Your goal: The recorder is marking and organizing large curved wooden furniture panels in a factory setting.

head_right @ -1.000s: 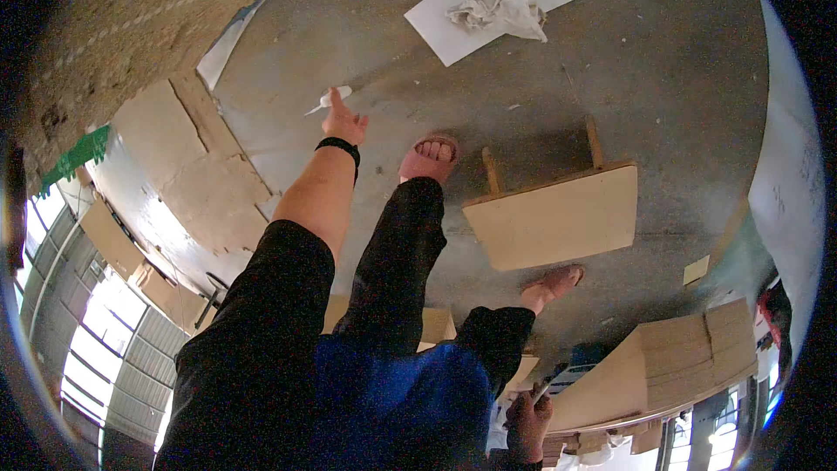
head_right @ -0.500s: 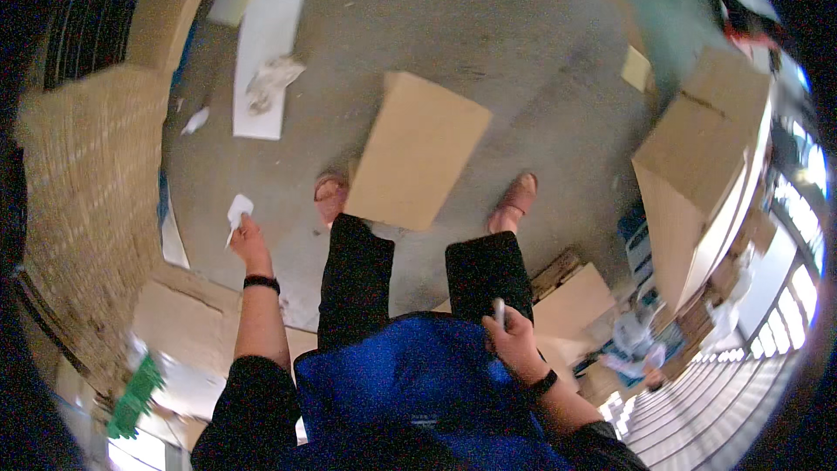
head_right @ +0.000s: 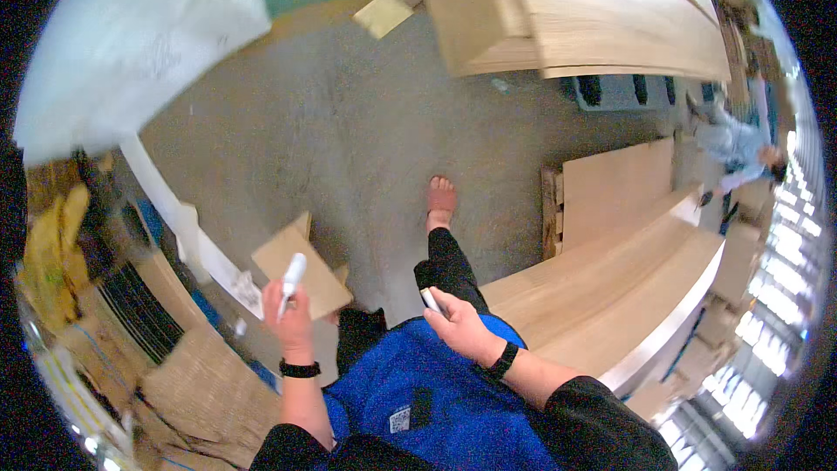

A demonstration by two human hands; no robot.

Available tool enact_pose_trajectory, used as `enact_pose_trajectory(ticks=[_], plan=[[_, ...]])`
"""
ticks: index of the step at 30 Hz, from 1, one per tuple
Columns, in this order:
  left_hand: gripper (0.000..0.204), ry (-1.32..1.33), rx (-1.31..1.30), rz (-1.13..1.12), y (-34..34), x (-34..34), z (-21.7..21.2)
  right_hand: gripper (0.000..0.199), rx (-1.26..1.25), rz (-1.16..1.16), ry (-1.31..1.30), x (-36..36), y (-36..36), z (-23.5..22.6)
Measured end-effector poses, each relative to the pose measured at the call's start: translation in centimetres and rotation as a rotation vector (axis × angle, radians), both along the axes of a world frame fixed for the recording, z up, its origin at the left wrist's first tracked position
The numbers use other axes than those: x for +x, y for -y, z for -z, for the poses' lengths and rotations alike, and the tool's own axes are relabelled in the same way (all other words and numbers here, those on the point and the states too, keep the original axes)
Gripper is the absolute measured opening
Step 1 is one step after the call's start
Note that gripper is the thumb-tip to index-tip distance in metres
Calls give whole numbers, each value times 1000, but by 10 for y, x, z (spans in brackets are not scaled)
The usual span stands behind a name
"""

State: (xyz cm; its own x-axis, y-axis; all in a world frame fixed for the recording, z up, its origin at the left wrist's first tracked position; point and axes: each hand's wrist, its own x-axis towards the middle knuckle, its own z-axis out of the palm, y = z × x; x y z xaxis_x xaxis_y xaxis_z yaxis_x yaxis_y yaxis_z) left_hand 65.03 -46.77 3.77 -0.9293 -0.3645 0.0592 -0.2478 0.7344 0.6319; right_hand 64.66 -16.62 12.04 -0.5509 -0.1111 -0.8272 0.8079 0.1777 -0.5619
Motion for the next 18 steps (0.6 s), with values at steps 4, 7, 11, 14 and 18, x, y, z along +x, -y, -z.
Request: enact_pose_trajectory(ticks=[4,7,11,14,18], plan=[[29,53,284,293,-137,-119,-94,44,106,174,-118,-72,-81,-47],[34,51,349,594,-243,-191,-145,24,71,394,-120,-121,-157,-81],[36,62,303,932,-347,-248,-181,22,-127,667,-295,-176,-228,-121],[36,19,348,1106,-411,-284,-203,24,-158,698,-358,-195,-275,-137],[31,108,489,1191,-474,-325,-221,25,-193,756,-427,-217,-323,-161]])
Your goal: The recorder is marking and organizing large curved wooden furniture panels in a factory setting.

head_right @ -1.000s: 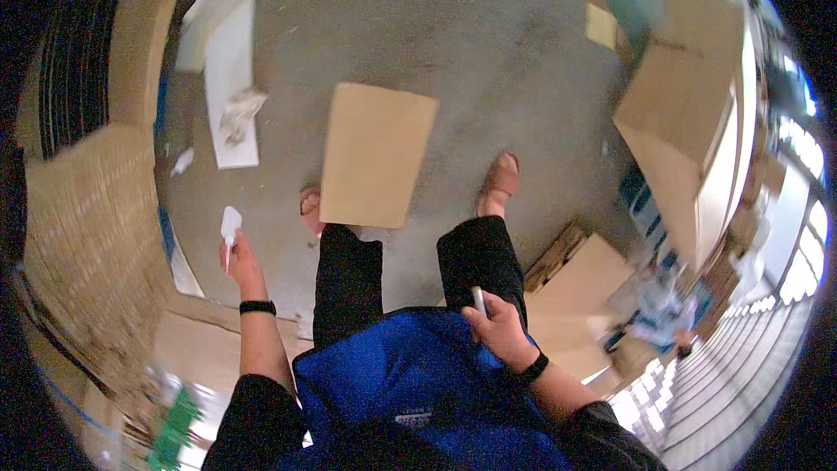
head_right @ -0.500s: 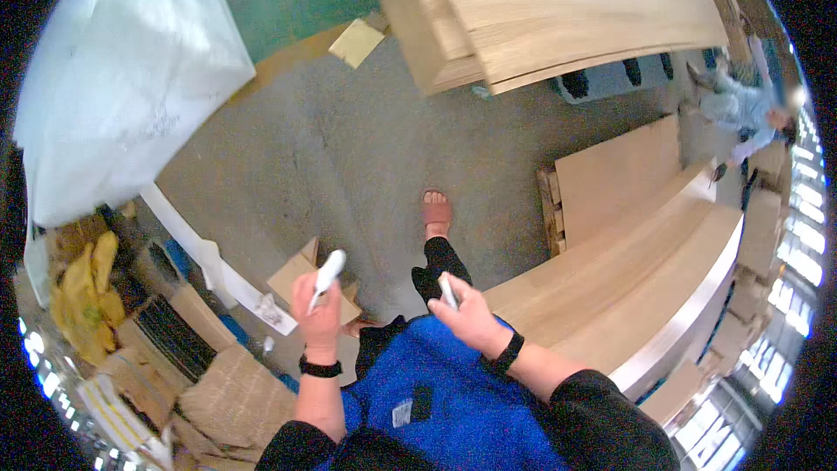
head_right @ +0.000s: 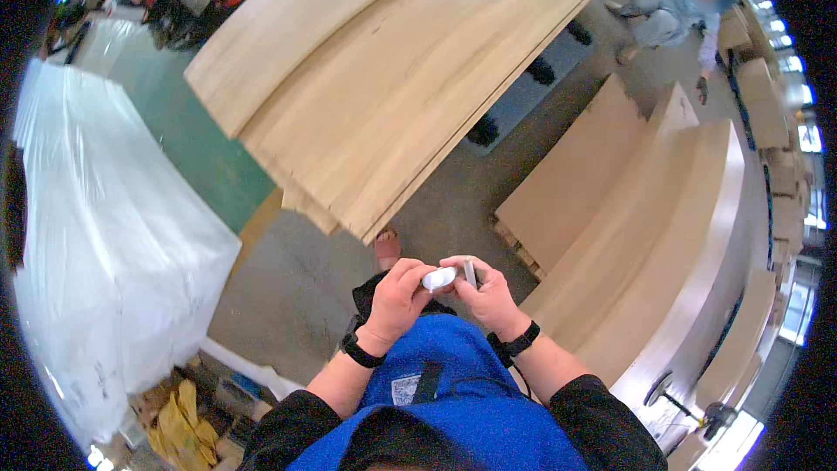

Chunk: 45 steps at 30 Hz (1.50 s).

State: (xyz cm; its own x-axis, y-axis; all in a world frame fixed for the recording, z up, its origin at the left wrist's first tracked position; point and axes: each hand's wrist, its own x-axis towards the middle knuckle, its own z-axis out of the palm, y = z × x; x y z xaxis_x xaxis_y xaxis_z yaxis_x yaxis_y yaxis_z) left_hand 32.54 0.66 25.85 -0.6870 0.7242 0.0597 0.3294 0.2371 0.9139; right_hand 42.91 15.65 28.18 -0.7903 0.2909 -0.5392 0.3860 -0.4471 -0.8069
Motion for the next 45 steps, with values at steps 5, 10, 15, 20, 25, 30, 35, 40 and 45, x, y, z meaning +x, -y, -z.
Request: enact_pose_trajectory(ticks=[5,10,15,20,25,30,35,40,45], plan=[[32,25,104,112,-82,-58,-8,23,215,49,32,-38,-64,-8],[35,102,100,102,-158,-121,0,23,175,359,50,-84,-148,-1],[30,46,-121,92,-187,-162,55,22,408,722,64,-99,-296,18],[26,128,-341,13,-200,-192,78,23,584,984,-51,-119,-482,22],[26,248,-502,-152,-238,-194,66,25,663,1095,-65,-138,-633,9],[29,257,-566,-94,-278,-209,75,28,788,1182,-42,-158,-720,8],[29,263,-546,-187,-331,-227,70,28,909,1217,27,-174,-818,4],[28,229,-617,-261,-397,-236,49,32,981,1265,150,-193,-934,25],[30,360,-627,-416,-492,-233,40,28,1109,1234,261,-217,-1022,22]])
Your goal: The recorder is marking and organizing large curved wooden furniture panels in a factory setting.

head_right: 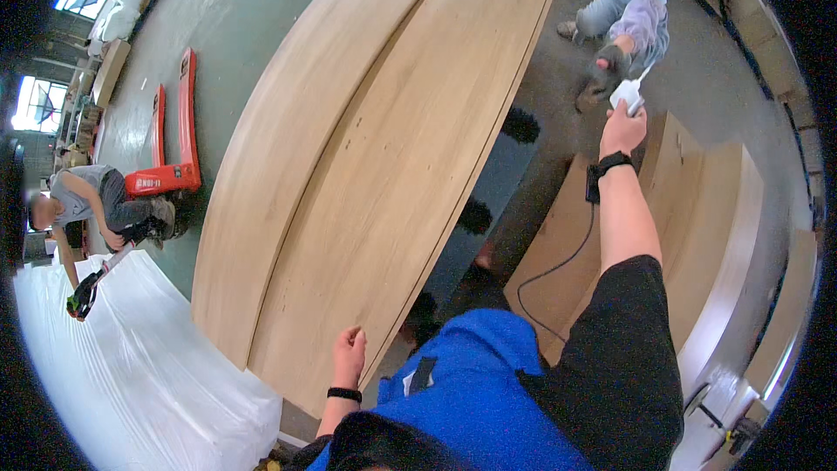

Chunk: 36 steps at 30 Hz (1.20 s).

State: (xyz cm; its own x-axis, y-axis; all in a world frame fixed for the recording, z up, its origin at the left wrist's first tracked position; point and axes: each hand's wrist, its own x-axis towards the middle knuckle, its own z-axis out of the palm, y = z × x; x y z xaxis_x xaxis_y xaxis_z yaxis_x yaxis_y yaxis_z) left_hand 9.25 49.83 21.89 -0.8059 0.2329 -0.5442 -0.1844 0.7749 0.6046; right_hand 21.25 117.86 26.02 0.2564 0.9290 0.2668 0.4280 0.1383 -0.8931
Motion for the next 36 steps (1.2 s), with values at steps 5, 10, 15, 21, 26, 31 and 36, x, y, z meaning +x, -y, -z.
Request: enact_pose_trajectory(ticks=[5,10,15,21,26,31,36], plan=[[30,129,-23,13,-92,3,-32,29,-91,88,-12,-8,-55,17],[30,108,6,-15,-107,0,-13,39,-61,123,87,5,-108,58],[29,29,-13,-6,-121,-14,-23,30,-145,135,33,28,-133,44],[30,61,-39,-101,-110,-19,-23,41,-223,132,222,20,-145,35],[30,12,-30,-140,-80,-23,-2,37,-118,99,236,17,-141,41],[29,-94,-55,-218,-21,-39,28,37,-550,-526,121,-15,-37,101],[31,-140,-91,-210,26,-77,42,18,-923,-1023,172,-88,197,125]])
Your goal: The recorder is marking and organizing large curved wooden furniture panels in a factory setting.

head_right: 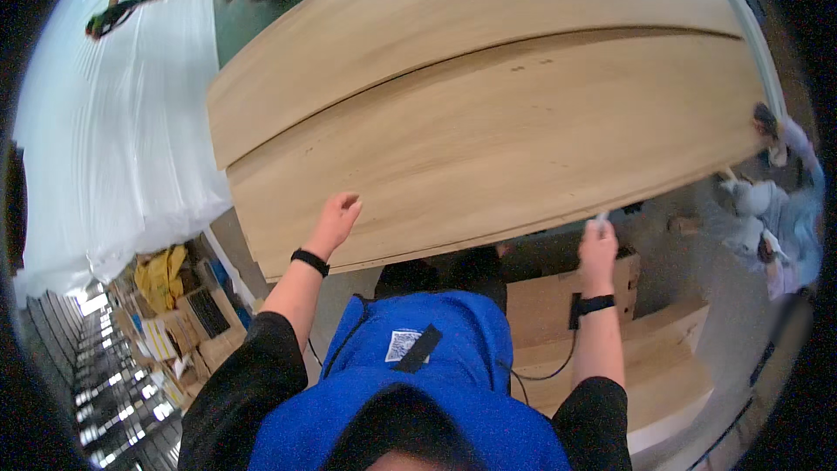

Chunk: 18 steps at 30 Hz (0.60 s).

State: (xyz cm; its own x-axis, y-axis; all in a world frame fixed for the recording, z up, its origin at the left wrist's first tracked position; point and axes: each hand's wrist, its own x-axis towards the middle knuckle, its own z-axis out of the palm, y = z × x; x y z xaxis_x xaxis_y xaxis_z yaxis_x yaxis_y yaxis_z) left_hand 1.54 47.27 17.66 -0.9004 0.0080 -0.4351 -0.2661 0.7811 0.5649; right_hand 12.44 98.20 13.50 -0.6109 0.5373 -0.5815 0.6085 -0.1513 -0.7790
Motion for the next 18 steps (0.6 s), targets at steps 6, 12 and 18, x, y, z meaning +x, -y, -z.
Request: enact_pose_trajectory(ticks=[6,12,18], plan=[[30,-277,-99,54,65,-63,63,36,-313,-462,-109,-80,244,-27],[27,-548,-245,-31,109,-123,107,30,-340,-550,-106,-138,360,12],[11,-568,-221,-65,117,-117,123,27,-544,-449,-97,-170,393,53]])
